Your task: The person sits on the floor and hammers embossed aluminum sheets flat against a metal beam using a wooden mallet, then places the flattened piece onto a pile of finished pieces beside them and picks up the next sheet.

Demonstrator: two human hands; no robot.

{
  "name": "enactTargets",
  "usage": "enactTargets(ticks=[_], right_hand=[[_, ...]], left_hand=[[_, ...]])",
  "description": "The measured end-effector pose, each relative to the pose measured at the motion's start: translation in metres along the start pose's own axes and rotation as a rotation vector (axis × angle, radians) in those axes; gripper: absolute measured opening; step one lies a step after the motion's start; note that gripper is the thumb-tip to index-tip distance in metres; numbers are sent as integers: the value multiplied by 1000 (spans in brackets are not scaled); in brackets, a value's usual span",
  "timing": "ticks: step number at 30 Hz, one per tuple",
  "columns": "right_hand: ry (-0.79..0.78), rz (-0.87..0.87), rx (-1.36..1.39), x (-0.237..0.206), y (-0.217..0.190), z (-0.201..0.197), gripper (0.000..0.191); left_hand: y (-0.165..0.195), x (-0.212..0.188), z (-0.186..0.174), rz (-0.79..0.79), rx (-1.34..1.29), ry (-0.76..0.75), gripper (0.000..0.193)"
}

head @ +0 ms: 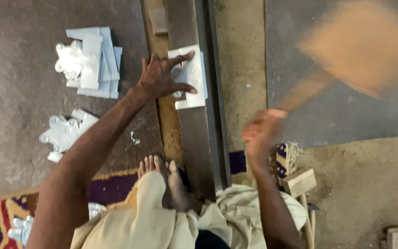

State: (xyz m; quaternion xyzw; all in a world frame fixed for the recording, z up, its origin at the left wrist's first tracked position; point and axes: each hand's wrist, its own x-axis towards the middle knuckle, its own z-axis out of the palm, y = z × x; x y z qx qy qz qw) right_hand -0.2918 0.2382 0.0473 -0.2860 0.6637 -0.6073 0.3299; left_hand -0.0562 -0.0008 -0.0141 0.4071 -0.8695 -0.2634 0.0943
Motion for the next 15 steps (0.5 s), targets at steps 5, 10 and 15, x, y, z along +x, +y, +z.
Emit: enactTargets(ticks=[5,10,15], right_hand=[[-147,497,-300,-19,44,16,57],[-249,357,-266,-53,88,-24,53],[129,372,-64,-48,-19,-50,40]], left_hand=[[-8,-2,12,4,-63,-3,116],[-11,-4,27,-16,55,94,110],[-15,-8,39,-39,-66,40,111]])
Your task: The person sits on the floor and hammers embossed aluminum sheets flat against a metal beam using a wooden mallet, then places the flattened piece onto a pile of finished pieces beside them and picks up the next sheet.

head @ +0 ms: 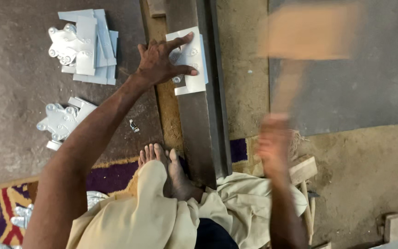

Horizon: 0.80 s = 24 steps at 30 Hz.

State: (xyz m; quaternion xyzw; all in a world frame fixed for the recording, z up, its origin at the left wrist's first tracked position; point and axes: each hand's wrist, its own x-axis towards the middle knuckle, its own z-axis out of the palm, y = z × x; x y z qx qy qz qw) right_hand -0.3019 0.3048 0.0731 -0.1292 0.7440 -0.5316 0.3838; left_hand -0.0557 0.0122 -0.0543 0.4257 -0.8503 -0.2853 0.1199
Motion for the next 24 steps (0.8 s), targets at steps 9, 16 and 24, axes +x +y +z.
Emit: enactTargets(ticks=[9,16,24], right_hand=[[-325,-62,-380,-1,26,32,45],[-117,-257,618,36,51,-47,46],[-211,117,-94,31,26,17,47]], left_hand=[[14,3,-10,9,101,14,105],[12,4,-9,-62,19,-58,107],[11,12,-15,74,155,90,107]])
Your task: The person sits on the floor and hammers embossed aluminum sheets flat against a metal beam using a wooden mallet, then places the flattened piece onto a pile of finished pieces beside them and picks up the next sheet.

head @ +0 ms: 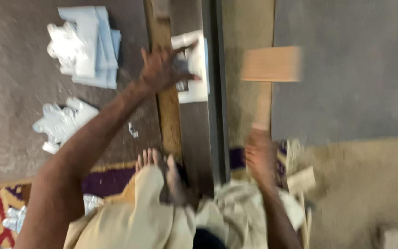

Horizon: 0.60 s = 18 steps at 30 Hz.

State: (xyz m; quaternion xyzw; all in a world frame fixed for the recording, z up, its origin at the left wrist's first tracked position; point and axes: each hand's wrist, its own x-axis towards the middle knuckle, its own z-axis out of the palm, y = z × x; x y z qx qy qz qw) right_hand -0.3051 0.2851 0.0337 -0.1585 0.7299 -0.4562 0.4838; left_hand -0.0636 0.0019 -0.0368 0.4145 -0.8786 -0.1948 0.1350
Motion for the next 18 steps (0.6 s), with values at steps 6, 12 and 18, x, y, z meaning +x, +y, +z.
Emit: enactTargets(ticks=[6,12,18], right_hand=[[108,-712,616,13,-41,-2,48],[-68,-76,-36,31,-33,27,49],[95,-724,572,36,-53,13,50]], left_hand=[[-6,-1,12,-59,-263,-68,107],[-10,7,15,3,-30,-38,110],[-10,1,17,-141,-175,-206,111]])
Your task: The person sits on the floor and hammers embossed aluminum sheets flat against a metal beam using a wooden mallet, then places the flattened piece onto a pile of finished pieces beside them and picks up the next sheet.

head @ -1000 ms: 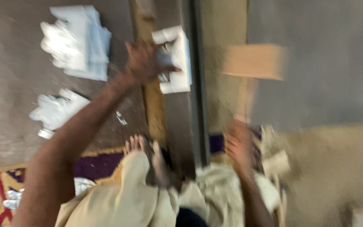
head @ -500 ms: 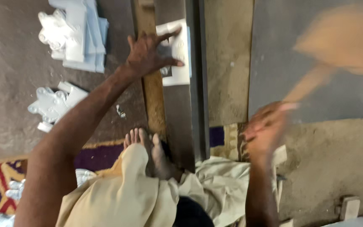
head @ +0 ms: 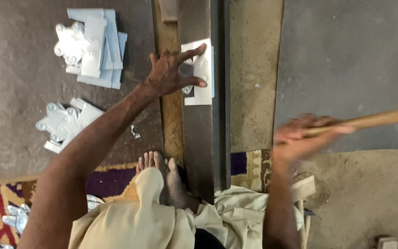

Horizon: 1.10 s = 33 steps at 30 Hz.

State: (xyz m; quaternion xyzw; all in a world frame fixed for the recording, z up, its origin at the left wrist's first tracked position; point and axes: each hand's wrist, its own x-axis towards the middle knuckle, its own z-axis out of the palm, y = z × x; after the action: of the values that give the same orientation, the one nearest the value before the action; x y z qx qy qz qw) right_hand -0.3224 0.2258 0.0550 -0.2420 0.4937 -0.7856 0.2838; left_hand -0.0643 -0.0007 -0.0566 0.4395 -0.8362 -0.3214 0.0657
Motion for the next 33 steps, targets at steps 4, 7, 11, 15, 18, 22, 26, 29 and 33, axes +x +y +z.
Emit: enactTargets(ticks=[4,7,11,15,18,22,26,29,33], right_hand=[[-413,656,-787,-24,35,12,51],[-53,610,-357,-14,12,4,51],[27,93,32,-16,-23,-13,52],[-336,602,-726,-56,12,-13,53],[-65,723,-417,-61,22,-26,53],[130,384,9,-50,19,-58,54],[92,411,18,-38,21,-58,56],[-66,515,-75,-39,25,-37,58],[116,247,-77,-43,24,-12,50]], left_hand=[[-8,6,9,92,44,84,109],[-14,11,11,158,275,282,110],[-11,9,15,42,99,67,108],[-2,3,10,-11,-78,9,113],[1,4,4,127,17,151,108],[-3,7,5,-6,-89,32,113],[-11,7,18,11,-123,56,112],[-14,6,23,98,-44,131,107],[-12,5,15,111,26,125,104]])
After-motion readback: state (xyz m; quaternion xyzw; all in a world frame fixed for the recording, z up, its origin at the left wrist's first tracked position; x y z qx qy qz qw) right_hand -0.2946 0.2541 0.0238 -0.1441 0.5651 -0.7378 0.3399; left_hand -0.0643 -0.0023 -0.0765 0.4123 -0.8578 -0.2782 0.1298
